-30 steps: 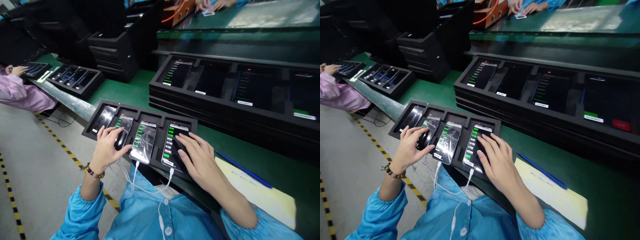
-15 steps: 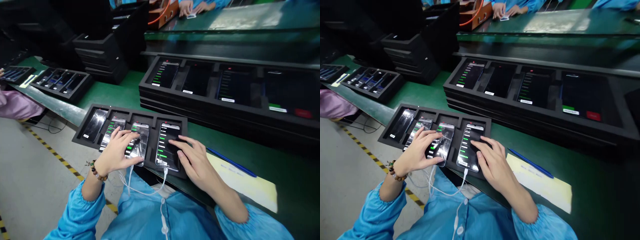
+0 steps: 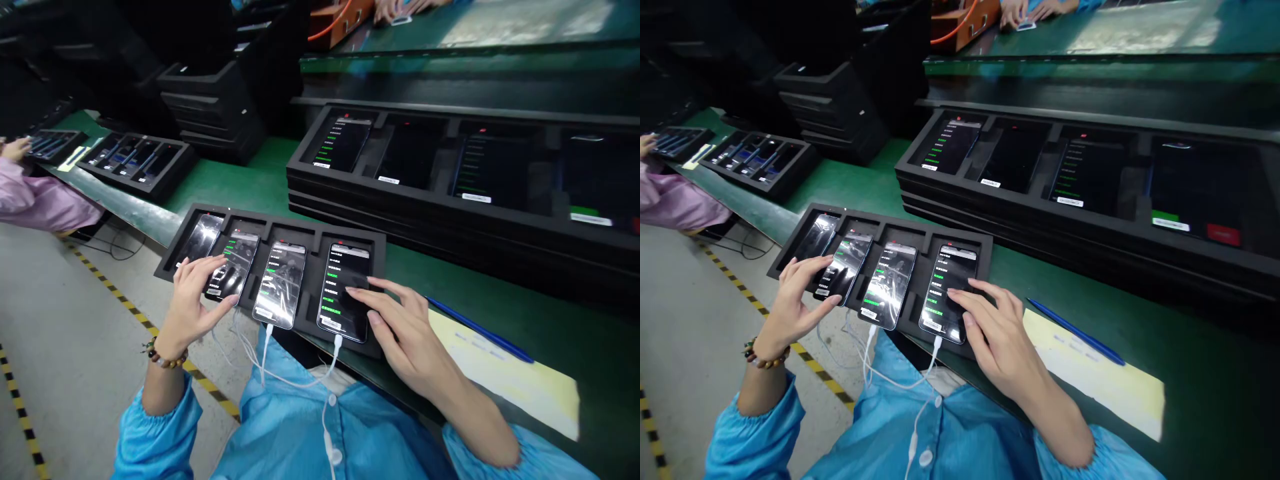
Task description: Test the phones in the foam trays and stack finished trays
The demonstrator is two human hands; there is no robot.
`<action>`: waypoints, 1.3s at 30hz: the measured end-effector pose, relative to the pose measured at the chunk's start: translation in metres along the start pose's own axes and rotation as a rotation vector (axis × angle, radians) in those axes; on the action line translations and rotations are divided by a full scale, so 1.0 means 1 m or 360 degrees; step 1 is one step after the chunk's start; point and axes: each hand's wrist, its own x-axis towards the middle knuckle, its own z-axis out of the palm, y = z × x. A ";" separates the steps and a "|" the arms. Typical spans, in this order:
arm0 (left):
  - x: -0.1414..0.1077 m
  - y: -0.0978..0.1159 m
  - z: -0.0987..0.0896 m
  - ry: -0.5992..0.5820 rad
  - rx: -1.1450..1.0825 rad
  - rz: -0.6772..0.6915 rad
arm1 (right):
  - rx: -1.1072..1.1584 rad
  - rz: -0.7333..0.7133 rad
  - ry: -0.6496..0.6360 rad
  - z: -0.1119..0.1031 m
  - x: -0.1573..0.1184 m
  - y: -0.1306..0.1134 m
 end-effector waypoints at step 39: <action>-0.018 -0.015 0.002 0.0094 -0.0045 -0.0143 | 0.0039 0.0113 0.0162 0.001 0.010 0.009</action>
